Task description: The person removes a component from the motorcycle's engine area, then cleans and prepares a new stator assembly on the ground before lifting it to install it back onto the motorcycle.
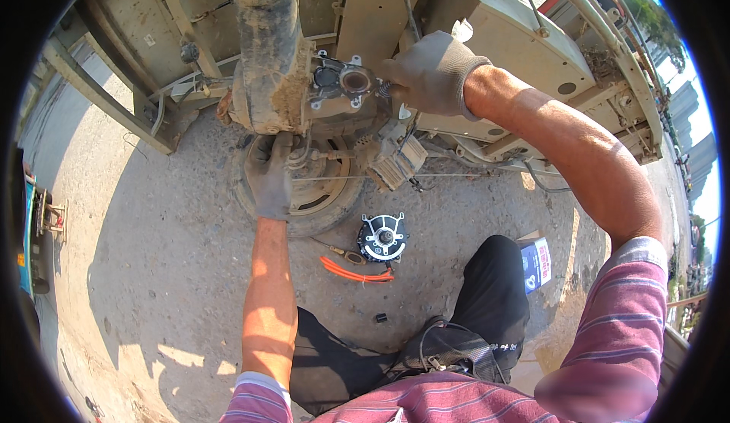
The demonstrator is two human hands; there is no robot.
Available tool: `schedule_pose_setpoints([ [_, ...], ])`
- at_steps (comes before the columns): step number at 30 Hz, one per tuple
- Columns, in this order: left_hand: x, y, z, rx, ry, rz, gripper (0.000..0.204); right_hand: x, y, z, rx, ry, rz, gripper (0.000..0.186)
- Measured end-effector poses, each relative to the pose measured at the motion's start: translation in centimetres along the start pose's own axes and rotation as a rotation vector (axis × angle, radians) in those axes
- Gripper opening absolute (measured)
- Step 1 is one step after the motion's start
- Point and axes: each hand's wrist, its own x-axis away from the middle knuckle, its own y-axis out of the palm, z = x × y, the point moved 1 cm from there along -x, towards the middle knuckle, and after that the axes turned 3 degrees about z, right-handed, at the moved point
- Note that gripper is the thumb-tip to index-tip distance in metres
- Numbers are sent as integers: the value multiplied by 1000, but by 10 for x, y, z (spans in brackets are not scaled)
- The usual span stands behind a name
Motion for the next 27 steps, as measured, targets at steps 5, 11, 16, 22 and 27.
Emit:
schedule_pose_setpoints([
  [5,0,0,-5,-62,13,0,24,-6,-20,13,-81,20,89,29],
  [11,2,1,-11,-32,29,14,29,-31,-30,24,-37,56,80,27],
  [16,-1,-1,-25,-13,186,-6,27,-44,-21,19,-1,60,-21,26],
  [22,-4,-4,-35,-72,252,-30,28,-52,-15,16,108,67,-85,26],
  [27,-3,-3,-29,-202,323,-49,18,-56,-11,15,126,31,-47,25],
])
